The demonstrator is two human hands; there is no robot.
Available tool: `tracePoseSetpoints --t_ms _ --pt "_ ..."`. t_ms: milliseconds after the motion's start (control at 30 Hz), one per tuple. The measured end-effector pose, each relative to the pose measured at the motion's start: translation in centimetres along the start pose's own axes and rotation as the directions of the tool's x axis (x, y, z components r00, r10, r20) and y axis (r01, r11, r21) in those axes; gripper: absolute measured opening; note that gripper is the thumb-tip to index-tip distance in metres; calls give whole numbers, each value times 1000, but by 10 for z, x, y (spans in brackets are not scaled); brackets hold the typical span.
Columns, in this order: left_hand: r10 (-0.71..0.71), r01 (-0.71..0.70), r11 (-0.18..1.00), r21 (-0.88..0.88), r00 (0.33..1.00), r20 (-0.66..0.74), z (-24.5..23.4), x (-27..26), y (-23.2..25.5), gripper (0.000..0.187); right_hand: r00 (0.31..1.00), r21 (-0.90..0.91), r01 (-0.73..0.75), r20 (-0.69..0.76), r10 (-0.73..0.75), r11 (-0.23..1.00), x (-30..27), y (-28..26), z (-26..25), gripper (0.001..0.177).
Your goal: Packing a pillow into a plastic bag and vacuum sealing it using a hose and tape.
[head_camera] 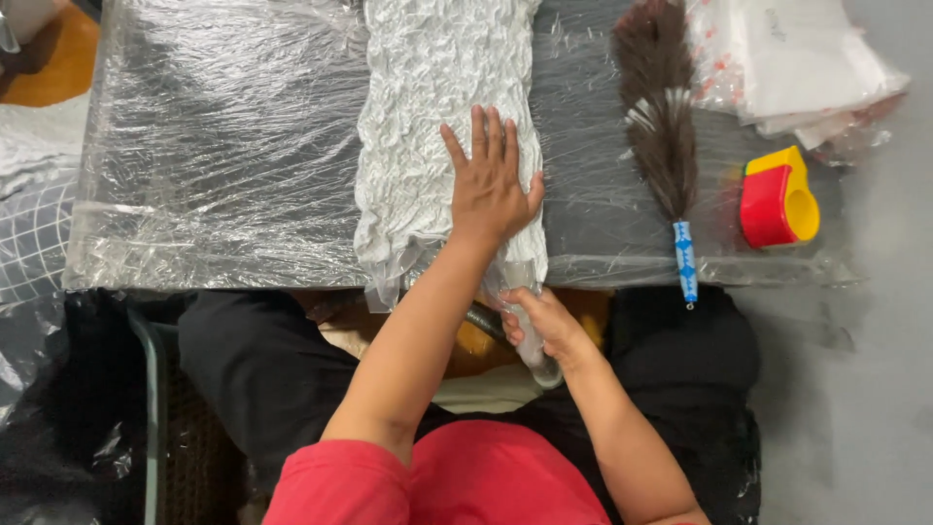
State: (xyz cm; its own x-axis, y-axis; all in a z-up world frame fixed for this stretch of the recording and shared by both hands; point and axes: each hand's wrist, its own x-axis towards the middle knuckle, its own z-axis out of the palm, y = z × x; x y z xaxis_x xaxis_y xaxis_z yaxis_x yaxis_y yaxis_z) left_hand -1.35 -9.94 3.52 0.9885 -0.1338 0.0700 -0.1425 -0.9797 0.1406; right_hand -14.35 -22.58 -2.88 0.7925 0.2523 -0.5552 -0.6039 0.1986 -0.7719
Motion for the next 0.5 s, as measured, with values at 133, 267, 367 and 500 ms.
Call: tracePoseSetpoints --t_ms 133,267,367,500 --pt "-1 1 1000 -21 1000 -14 -1 -3 -2 81 1000 5 2 -1 -2 1000 2 6 -3 24" --pt "2 -4 999 -45 998 -57 -1 -8 -5 80 1000 -1 13 -4 -13 1000 -2 2 3 24" --pt "-2 -2 999 -52 998 -68 -8 -12 -6 78 1000 -16 8 5 -8 1000 2 6 0 24" --pt "-1 -1 999 -35 999 -34 -10 -14 -7 82 1000 -35 -10 -22 9 999 -5 0 7 23"
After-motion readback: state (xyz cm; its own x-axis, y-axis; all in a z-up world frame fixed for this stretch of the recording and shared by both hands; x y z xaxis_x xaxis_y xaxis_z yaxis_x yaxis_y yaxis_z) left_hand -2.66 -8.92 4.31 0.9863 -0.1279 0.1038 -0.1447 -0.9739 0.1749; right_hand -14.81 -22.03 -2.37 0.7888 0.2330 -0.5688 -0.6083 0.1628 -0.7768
